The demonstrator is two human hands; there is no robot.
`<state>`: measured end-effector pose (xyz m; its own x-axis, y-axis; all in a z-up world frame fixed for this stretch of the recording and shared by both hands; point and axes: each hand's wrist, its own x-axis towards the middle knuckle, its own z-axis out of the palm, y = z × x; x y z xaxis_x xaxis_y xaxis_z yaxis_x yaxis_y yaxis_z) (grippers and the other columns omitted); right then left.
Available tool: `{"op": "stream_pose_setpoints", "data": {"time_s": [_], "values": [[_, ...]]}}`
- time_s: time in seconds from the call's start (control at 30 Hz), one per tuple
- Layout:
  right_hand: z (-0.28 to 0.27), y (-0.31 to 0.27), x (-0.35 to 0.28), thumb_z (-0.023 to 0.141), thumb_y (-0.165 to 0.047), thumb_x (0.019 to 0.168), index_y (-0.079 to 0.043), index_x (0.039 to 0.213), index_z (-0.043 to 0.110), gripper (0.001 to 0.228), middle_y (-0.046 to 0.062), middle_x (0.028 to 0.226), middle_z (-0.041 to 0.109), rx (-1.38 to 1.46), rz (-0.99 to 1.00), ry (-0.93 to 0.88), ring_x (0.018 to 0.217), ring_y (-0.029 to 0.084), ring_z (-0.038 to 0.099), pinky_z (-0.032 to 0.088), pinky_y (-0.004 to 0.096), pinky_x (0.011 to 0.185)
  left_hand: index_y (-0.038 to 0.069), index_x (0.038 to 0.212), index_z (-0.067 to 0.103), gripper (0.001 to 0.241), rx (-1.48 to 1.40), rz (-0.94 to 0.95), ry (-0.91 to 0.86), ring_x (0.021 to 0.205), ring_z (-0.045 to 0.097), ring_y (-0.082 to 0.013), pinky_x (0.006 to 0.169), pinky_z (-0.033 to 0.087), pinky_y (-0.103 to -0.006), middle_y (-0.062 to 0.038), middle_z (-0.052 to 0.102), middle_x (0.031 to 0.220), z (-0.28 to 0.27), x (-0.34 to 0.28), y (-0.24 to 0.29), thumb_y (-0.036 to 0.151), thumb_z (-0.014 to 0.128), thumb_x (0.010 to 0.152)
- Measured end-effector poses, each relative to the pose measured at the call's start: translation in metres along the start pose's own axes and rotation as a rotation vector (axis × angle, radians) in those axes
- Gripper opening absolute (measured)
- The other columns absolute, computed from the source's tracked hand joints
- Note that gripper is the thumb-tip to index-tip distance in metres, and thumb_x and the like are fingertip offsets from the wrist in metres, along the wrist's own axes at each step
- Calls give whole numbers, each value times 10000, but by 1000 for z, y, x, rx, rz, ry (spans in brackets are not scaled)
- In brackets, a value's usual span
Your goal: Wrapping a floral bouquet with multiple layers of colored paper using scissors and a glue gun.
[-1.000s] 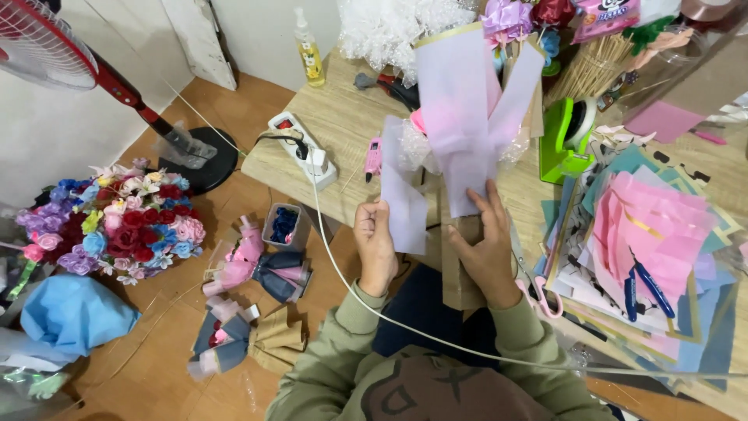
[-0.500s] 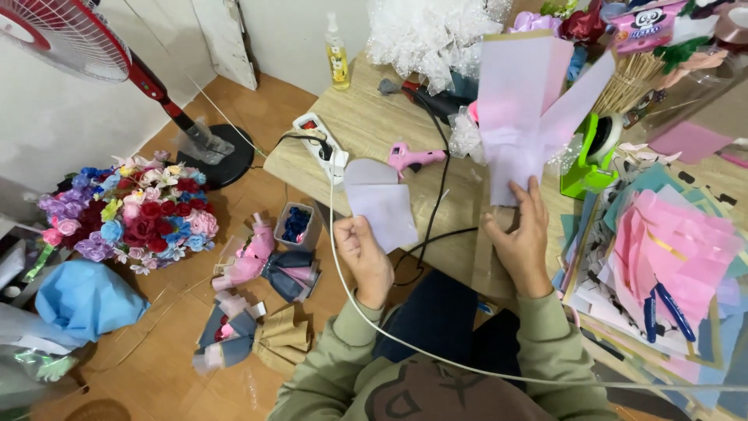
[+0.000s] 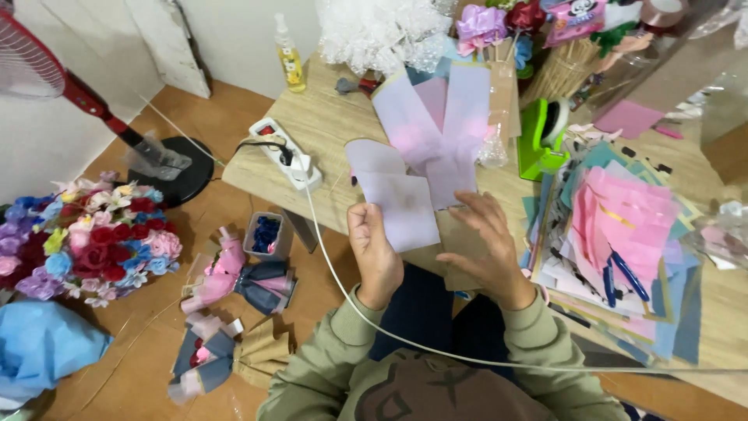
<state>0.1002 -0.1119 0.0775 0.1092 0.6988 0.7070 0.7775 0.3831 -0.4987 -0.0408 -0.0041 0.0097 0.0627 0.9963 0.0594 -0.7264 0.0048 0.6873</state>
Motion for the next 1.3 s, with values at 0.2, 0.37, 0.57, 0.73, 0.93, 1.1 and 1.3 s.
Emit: {"op": "stream_pose_setpoints", "data": {"time_s": [0.2, 0.37, 0.57, 0.73, 0.93, 1.1, 1.3], "values": [[-11, -5, -10, 866, -152, 814, -162, 974, 797, 174, 93, 1173, 733, -84, -37, 160, 1149, 336, 656, 362, 532, 1150, 133, 988, 468, 171, 29, -62, -182, 681, 659, -102, 627, 583, -268, -58, 698, 799, 32, -29, 1, 270, 512, 1080], [-30, 4, -31, 851, -154, 837, -137, 942, 800, 118, 72, 1059, 767, -70, 50, 254, 1075, 298, 687, 394, 496, 1135, 124, 1496, 70, 922, 204, 19, -602, 1354, 358, -222, 1149, 305, -458, -178, 312, 1516, 65, -54, 31, 97, 763, 888], [-69, 7, -55, 760, -67, 908, -2, 947, 761, 76, 188, 1011, 738, 169, 345, 365, 1008, 309, 695, 493, 467, 987, 97, 1621, -113, 1087, 432, -119, -873, 1523, 155, -313, 1244, 129, -521, -253, 98, 1675, 74, -64, 34, 68, 713, 915], [-111, 14, -82, 679, -16, 950, 46, 965, 717, 73, 217, 1015, 708, 277, 516, 525, 1018, 276, 663, 500, 407, 952, 119, 1642, 89, 958, 579, -189, -1048, 1543, 157, -333, 1253, 130, -456, -224, 146, 1683, 86, -78, 26, 121, 717, 918], [-222, 35, -119, 691, -44, 967, -51, 1024, 719, 64, 98, 1095, 730, 128, 596, 756, 1083, 180, 680, 563, 303, 1029, 123, 1565, 310, 754, 666, -153, -1138, 1463, 405, -238, 1178, 375, -369, -106, 385, 1609, 90, -88, 16, 220, 695, 925], [-324, 107, -143, 752, -56, 995, -39, 1060, 751, 68, 88, 1035, 733, -492, 526, 932, 960, 158, 680, 582, 282, 842, 172, 1516, 406, 728, 667, -393, -1030, 1336, 518, -251, 1052, 544, -337, -121, 422, 1572, 106, -94, 12, 118, 716, 859], [-387, 213, -157, 820, -237, 1002, -212, 1096, 792, 102, -4, 1184, 682, -1112, 381, 604, 1096, 258, 576, 323, 460, 948, 157, 1482, 477, 696, 626, -470, -929, 1164, 653, -209, 928, 633, -292, -91, 553, 1448, 119, -99, -4, 63, 725, 839]]}}
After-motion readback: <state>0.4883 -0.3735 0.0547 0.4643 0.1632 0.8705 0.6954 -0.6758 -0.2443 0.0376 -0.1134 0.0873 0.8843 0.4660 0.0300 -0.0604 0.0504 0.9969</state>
